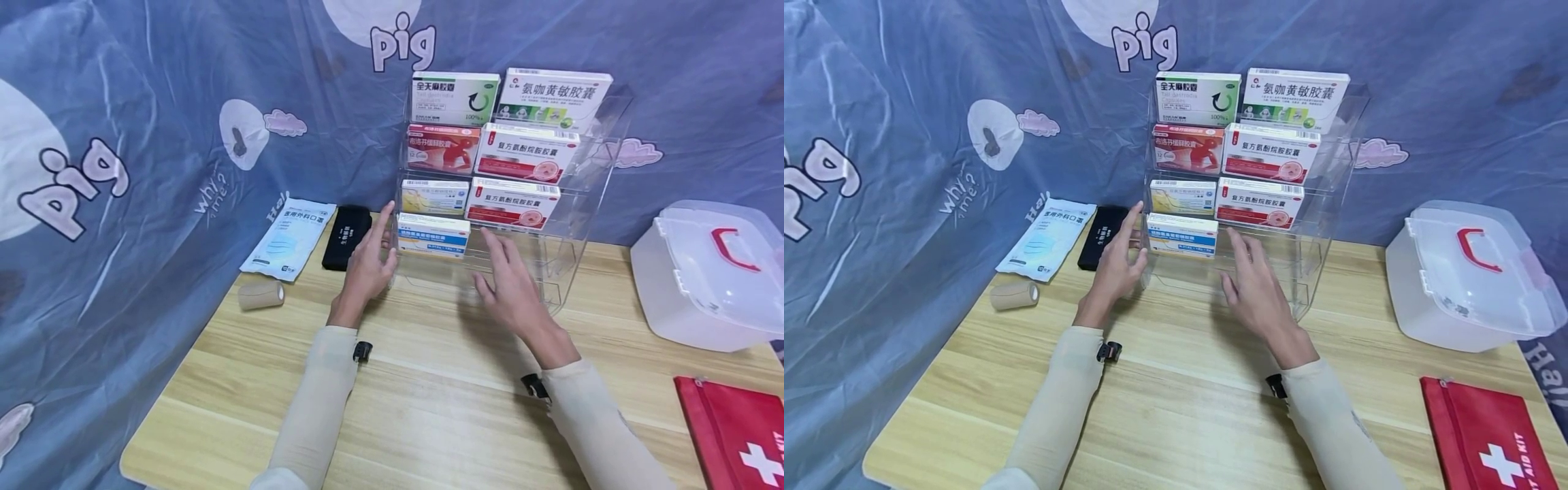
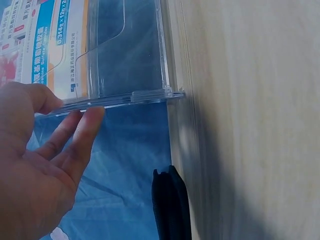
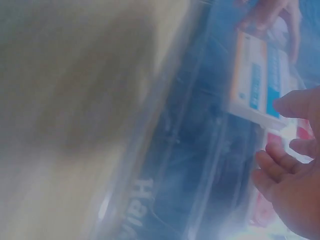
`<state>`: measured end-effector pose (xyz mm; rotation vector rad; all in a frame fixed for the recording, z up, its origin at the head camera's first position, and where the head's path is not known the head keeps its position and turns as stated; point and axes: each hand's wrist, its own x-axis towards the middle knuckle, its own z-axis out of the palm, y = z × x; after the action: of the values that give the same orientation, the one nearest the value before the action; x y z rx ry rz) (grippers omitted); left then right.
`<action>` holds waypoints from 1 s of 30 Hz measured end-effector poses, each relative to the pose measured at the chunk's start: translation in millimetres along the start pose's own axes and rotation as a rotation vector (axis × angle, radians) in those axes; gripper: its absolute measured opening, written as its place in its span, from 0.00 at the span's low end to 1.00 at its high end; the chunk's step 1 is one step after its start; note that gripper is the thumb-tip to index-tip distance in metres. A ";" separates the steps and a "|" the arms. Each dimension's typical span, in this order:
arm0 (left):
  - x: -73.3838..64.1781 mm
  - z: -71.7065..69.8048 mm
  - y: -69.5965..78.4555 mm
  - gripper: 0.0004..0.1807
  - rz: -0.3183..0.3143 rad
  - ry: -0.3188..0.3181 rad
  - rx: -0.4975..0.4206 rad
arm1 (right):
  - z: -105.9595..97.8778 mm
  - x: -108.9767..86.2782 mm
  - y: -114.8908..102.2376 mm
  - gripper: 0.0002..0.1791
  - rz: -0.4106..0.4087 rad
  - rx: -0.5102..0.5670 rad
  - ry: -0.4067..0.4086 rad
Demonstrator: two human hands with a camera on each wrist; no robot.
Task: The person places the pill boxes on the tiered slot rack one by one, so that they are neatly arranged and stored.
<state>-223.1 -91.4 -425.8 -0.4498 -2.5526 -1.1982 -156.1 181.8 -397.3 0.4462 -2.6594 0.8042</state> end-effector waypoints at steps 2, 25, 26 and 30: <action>0.2 -1.0 1.4 0.51 -0.003 -0.007 0.016 | -8.2 -1.4 -0.7 0.42 -0.018 0.009 0.049; 0.4 -15.0 9.2 0.50 -0.009 -0.036 0.103 | -75.9 -22.4 27.6 0.18 0.053 0.023 0.543; 0.3 -15.4 9.6 0.49 -0.008 -0.035 0.097 | -77.2 -23.1 29.1 0.18 0.062 0.020 0.540; 0.7 -16.8 10.5 0.49 -0.010 -0.034 0.097 | -82.4 -24.5 32.9 0.17 0.095 0.002 0.537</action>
<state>-217.6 -98.1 -407.9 -0.4391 -2.6309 -1.0725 -129.0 260.3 -357.7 0.0821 -2.1890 0.8165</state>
